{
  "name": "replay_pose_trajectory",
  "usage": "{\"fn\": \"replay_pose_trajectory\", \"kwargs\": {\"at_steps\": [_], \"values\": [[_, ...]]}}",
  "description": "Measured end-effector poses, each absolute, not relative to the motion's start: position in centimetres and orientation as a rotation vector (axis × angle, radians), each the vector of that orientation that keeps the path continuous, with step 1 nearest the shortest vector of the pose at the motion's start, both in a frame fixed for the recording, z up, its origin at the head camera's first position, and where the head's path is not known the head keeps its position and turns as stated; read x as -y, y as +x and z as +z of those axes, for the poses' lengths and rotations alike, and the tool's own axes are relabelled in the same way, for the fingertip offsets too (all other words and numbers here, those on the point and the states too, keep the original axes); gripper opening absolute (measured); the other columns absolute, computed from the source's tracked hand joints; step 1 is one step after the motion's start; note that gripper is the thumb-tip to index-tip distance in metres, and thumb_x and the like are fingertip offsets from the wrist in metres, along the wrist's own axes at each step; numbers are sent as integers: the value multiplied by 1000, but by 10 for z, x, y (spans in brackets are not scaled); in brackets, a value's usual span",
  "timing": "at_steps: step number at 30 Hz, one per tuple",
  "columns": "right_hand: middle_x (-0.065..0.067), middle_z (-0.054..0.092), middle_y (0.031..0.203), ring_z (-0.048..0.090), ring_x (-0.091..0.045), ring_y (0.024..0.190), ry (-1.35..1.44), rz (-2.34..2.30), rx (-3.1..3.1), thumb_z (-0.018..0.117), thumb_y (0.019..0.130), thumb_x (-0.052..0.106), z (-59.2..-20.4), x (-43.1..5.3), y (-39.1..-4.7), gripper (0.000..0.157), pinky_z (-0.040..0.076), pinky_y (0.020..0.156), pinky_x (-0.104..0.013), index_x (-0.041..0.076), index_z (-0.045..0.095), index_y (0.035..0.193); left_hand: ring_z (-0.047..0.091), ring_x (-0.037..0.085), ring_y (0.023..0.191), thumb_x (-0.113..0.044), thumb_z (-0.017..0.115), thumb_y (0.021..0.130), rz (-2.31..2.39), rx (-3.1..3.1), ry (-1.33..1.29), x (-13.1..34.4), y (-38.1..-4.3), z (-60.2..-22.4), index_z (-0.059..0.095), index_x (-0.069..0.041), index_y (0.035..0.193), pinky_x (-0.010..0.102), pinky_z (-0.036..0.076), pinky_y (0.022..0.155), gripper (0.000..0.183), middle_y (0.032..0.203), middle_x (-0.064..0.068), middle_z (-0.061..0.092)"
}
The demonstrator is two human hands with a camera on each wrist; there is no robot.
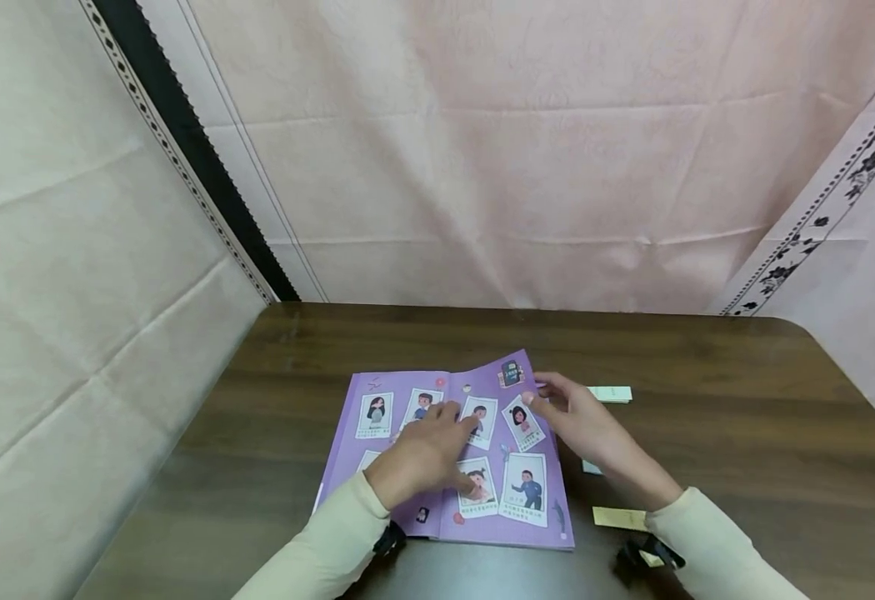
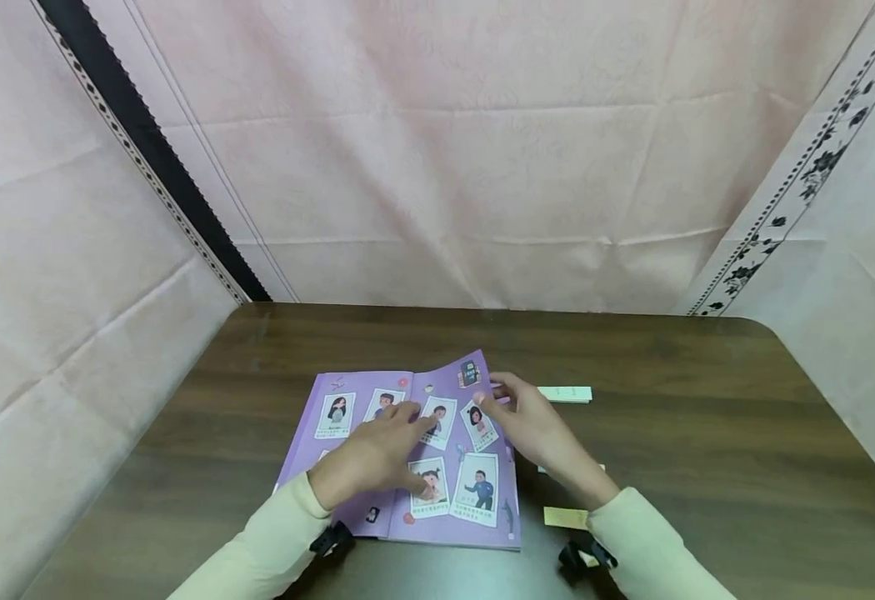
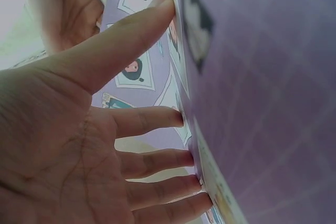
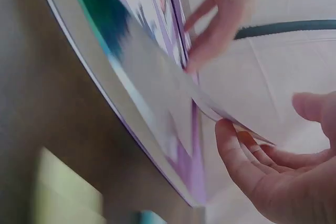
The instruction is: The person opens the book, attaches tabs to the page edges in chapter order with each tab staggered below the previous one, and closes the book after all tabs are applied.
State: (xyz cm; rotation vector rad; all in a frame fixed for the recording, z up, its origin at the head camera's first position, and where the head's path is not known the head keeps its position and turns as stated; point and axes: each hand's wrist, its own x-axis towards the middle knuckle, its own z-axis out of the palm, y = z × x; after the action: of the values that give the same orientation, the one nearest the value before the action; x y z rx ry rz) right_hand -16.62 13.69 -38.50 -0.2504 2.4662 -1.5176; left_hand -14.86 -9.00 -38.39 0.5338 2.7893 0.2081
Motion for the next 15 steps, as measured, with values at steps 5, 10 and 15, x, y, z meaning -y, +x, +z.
{"fn": "replay_pose_trajectory", "kwargs": {"at_steps": [5,10,15], "values": [[-21,61,135,62,-28,114,-213,-1621,-2277,55,112,28,-393,-132,-152,57,56,97,-44,-4,41,156,47,38,144,-44,96,75,201,-2802,527,91,-146,-383,58,-12,152,55,48,110,91,155,17,51],[-20,62,134,64,-26,113,-176,-1667,-2184,50,112,18,-400,-132,-146,51,55,99,-43,-3,38,157,55,33,136,-38,95,79,171,-2817,593,88,-141,-383,61,-7,147,50,51,108,82,146,16,58],[-19,61,133,63,-26,113,-194,-1663,-2168,49,113,17,-401,-132,-143,54,52,103,-46,-1,32,160,59,27,130,-31,93,83,232,-2790,690,82,-137,-381,63,-6,143,42,54,104,72,142,11,62]]}}
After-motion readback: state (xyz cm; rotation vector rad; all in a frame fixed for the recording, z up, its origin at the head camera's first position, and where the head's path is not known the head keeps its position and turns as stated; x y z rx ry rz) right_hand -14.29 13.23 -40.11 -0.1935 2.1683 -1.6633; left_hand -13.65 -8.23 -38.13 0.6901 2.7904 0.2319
